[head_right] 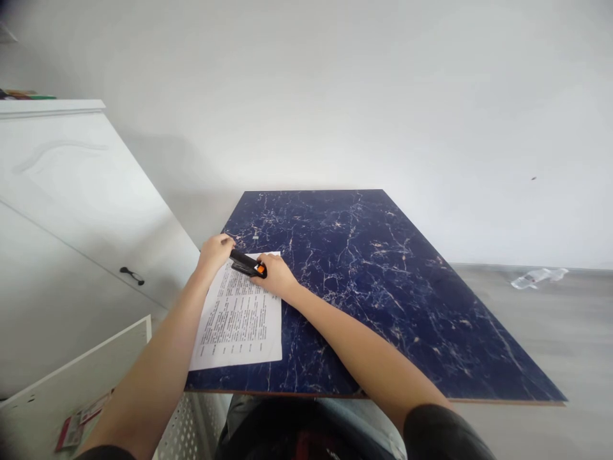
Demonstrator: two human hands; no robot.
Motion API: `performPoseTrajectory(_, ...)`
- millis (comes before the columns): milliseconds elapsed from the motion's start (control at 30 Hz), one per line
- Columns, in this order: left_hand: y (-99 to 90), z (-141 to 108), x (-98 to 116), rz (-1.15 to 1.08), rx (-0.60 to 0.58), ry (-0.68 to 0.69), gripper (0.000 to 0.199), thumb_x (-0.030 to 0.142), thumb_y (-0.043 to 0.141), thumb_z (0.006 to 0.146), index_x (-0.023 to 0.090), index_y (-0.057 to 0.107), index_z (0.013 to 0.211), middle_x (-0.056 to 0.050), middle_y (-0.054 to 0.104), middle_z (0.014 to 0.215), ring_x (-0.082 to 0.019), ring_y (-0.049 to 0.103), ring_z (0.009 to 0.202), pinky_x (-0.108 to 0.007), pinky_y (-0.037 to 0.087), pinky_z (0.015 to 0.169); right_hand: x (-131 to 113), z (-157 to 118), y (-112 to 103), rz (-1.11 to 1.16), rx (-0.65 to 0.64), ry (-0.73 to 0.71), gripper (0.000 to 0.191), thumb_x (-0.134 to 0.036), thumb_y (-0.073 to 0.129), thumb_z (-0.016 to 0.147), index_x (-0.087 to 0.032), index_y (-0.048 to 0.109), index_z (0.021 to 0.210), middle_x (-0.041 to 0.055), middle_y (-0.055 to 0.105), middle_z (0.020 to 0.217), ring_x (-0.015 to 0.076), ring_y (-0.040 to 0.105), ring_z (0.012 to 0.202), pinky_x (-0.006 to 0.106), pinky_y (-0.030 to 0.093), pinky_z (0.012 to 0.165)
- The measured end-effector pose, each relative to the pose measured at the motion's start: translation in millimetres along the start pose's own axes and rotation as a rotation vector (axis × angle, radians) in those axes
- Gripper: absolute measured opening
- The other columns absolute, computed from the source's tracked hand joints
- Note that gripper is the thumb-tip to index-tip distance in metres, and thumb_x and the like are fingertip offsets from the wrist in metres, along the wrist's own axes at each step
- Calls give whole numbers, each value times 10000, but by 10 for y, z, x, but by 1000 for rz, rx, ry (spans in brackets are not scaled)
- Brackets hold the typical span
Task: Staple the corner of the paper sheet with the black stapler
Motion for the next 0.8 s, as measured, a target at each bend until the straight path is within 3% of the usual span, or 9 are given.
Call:
performPoseTrajectory(200,59,25,-38,14,-34,-5,237,192,505,855,214,739,819,-63,768,947,-226,680,898,-289,466,785,-5,-24,-35,-67,-26,-23,196,-273,731,785,-190,589,891,30,579,856,191,530,819,298,416,780)
performPoseTrajectory(433,212,57,-172,-53,-155,-50,215,221,550,811,224,758,866,-56,772,876,-207,689,770,-283,503,731,215,-133,-267,-58,-27,8,197,-268,735,777,-190,616,912,21,588,852,180,533,804,286,401,756)
performPoseTrajectory(800,356,-37,-45,-56,-216,9,230,184,552,776,239,763,849,-60,779,905,-207,694,764,-281,493,694,317,-230,-426,-60,-32,37,209,-253,725,776,-186,648,958,24,616,861,191,551,820,311,408,768)
Point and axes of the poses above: each hand's wrist, its own z-axis towards the middle knuckle, its own y-axis out of the palm, x = y × z, the point moved 7 cm from there along z, towards the middle knuckle
